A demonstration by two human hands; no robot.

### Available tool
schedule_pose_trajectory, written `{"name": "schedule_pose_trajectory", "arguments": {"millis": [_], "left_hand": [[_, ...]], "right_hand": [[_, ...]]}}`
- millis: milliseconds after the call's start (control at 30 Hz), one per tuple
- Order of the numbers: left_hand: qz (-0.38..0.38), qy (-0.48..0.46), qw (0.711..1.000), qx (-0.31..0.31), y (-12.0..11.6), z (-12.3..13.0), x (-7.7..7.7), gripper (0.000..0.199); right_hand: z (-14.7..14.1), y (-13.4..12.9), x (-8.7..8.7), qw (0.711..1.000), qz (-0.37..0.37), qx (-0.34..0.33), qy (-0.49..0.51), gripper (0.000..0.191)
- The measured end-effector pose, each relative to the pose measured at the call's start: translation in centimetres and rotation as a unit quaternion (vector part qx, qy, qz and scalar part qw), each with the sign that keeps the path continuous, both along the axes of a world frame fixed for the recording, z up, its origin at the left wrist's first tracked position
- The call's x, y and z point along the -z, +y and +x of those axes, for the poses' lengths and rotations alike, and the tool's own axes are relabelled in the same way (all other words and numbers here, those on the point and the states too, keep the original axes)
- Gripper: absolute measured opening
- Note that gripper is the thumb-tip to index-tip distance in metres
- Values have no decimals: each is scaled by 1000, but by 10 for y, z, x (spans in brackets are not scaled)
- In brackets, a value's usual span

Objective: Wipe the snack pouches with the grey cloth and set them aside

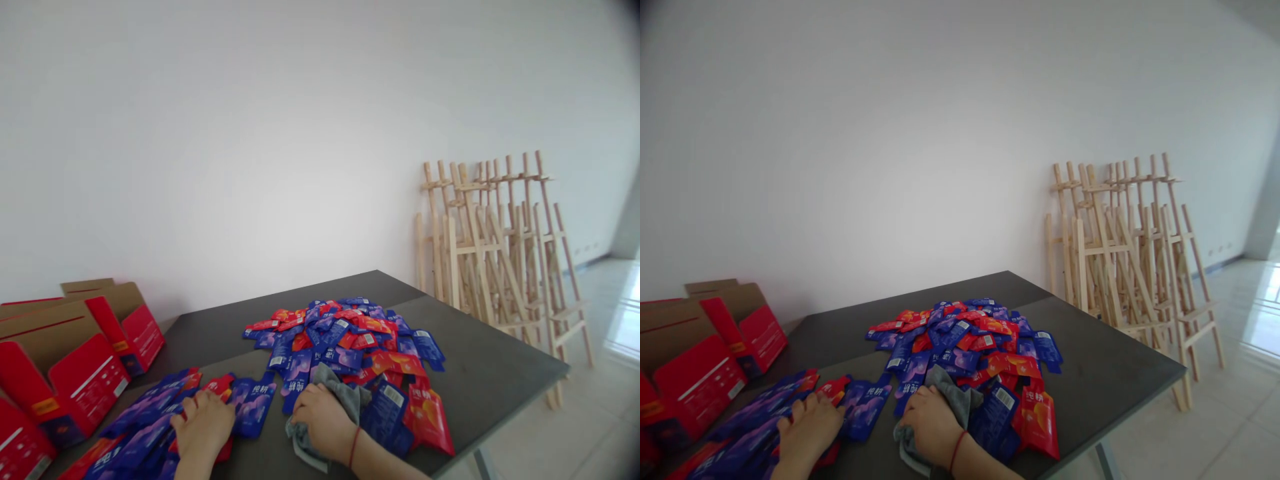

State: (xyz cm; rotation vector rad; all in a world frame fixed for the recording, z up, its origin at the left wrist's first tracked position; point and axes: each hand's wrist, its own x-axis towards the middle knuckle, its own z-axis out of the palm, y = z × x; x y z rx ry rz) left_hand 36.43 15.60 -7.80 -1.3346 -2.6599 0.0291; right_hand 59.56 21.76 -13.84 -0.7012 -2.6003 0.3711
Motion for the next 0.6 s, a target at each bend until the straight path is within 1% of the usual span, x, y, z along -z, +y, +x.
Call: {"name": "schedule_pose_trajectory", "arguments": {"millis": [67, 100, 133, 200, 233, 267, 300, 367, 433, 533, 600], "left_hand": [[18, 39, 999, -7, 5, 4, 0, 58], [37, 58, 998, 4, 9, 10, -1, 61], [56, 65, 996, 29, 13, 17, -1, 63], [72, 18, 991, 110, 25, 36, -1, 63], [63, -36, 986, 153, 31, 47, 0, 63], [50, -92, 977, 183, 37, 58, 1, 63], [44, -121, 971, 199, 43, 68, 3, 61], [46, -150, 964, 213, 52, 83, 9, 58], [58, -162, 962, 214, 58, 90, 15, 58], [69, -203, 952, 220, 60, 88, 23, 59], [74, -236, 943, 223, 58, 81, 25, 61]], "right_hand": [[0, -1, -1, 1000, -8, 16, 0, 22], [-1, -1, -1, 1000, -9, 20, 2, 23], [-1, -1, -2, 1000, -8, 22, 3, 24], [-1, -1, -3, 1000, -5, 20, 5, 25], [0, -2, -4, 1000, -4, 17, 7, 25], [1, -2, -5, 1000, -4, 13, 10, 23], [1, -2, -7, 1000, -4, 10, 15, 21], [3, -3, -10, 1000, -3, 7, 25, 18], [3, -3, -11, 1000, 1, 6, 31, 16], [2, -3, -9, 1000, 11, 4, 26, 14], [2, -3, -8, 999, 9, 10, 33, 13]]}}
